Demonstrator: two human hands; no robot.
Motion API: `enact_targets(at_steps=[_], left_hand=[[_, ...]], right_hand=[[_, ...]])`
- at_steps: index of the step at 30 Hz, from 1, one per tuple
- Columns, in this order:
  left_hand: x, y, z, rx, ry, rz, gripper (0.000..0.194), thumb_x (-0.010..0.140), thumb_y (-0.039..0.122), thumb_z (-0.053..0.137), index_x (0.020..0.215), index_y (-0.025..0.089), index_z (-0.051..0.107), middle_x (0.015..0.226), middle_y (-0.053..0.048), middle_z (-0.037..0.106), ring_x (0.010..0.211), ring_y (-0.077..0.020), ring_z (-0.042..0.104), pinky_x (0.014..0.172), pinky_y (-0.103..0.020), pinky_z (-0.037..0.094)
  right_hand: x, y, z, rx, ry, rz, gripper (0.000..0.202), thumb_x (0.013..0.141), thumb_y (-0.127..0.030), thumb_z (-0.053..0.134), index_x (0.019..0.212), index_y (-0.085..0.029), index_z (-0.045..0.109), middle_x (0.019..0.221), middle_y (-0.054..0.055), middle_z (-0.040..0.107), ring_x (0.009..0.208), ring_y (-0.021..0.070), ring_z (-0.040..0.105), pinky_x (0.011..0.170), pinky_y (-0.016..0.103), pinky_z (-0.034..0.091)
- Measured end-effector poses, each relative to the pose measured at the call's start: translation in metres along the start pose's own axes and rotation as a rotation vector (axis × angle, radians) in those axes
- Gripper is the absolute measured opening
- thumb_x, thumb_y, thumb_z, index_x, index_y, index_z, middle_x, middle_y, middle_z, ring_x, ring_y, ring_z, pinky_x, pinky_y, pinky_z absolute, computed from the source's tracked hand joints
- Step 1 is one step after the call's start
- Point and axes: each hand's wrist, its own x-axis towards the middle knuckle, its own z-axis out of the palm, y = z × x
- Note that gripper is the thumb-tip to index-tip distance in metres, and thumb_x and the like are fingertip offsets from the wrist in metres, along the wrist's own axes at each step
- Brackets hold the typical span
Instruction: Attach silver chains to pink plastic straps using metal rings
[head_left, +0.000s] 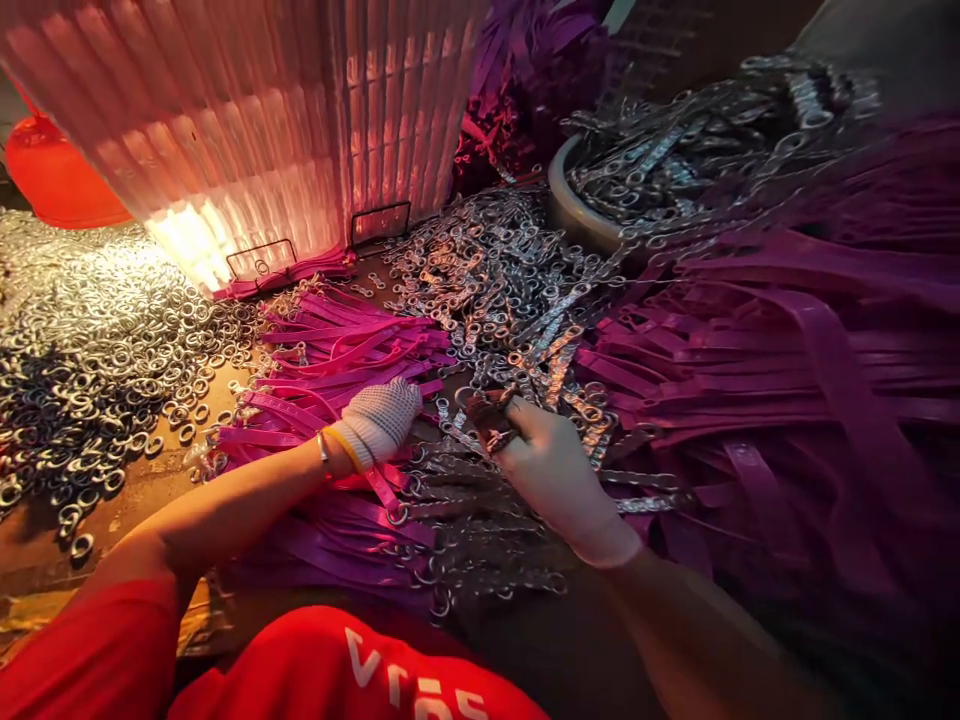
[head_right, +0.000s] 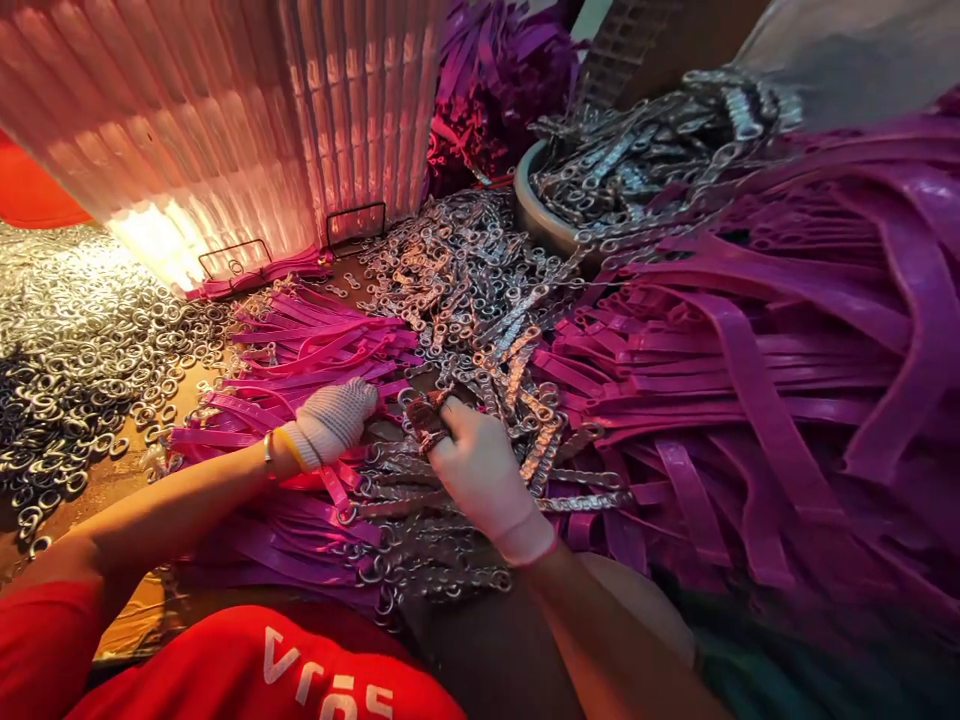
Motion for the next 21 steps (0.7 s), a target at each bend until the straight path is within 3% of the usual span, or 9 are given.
enact_targets(at_steps=[3,7,9,11,14,17,21], left_hand=[[0.013,0.006,0.01,0.059,-0.028,0.017,0.03,0.093,0.013,0.046,0.112,0.006,0.068,0.109,-0.021,0.067,0.092,-0.0297,0.069,0.077,-0.04,0.055],[0.004,-0.007,0.0,0.079,0.005,0.063,0.027,0.09,0.012,0.048,0.108,0.008,0.068,0.109,-0.018,0.068,0.097,-0.0261,0.066,0.083,-0.036,0.053],[-0.011,-0.016,-0.008,-0.113,0.025,0.065,0.023,0.09,0.015,0.051,0.102,0.011,0.069,0.099,-0.012,0.07,0.086,-0.0188,0.066,0.077,-0.028,0.053],[-0.031,-0.024,-0.011,-0.531,-0.005,-0.003,0.023,0.091,0.024,0.052,0.102,0.013,0.068,0.087,-0.007,0.07,0.065,-0.0112,0.06,0.061,-0.021,0.049],[-0.06,-0.029,-0.007,-1.124,-0.129,-0.171,0.027,0.088,0.038,0.059,0.098,0.013,0.066,0.076,-0.003,0.065,0.045,-0.0049,0.045,0.044,-0.017,0.037],[-0.078,-0.029,0.0,-1.312,-0.168,-0.235,0.033,0.081,0.045,0.07,0.085,0.013,0.063,0.066,0.0,0.058,0.044,-0.0039,0.043,0.043,-0.016,0.035],[-0.088,-0.028,0.003,-1.32,-0.165,-0.22,0.038,0.081,0.05,0.068,0.078,0.014,0.058,0.059,0.003,0.05,0.043,-0.0048,0.041,0.041,-0.016,0.032]], right_hand=[[-0.001,0.003,-0.002,-0.015,-0.011,0.012,0.024,0.085,-0.034,0.049,0.08,-0.02,0.068,0.064,0.001,0.063,0.07,0.0195,0.055,0.065,0.028,0.042],[-0.003,0.002,0.0,-0.096,-0.008,0.019,0.026,0.083,-0.022,0.051,0.099,-0.022,0.071,0.073,0.003,0.071,0.079,0.0218,0.062,0.072,0.027,0.045],[-0.005,-0.002,0.005,-0.129,-0.043,-0.006,0.036,0.08,-0.015,0.049,0.109,-0.022,0.069,0.081,0.004,0.073,0.084,0.0221,0.064,0.075,0.027,0.046],[-0.009,-0.009,0.012,-0.17,-0.123,-0.071,0.044,0.076,-0.009,0.048,0.113,-0.021,0.068,0.09,0.005,0.074,0.089,0.0216,0.064,0.078,0.027,0.046],[-0.015,-0.024,0.024,-0.297,-0.251,-0.163,0.041,0.071,-0.004,0.047,0.103,-0.018,0.069,0.095,0.008,0.073,0.088,0.0209,0.063,0.077,0.028,0.044],[-0.019,-0.041,0.03,-0.447,-0.333,-0.185,0.029,0.07,-0.004,0.047,0.088,-0.016,0.068,0.088,0.009,0.071,0.078,0.0197,0.061,0.068,0.028,0.039],[-0.022,-0.056,0.033,-0.551,-0.386,-0.206,0.023,0.074,-0.005,0.05,0.085,-0.016,0.066,0.086,0.011,0.07,0.075,0.0188,0.061,0.063,0.029,0.033]])
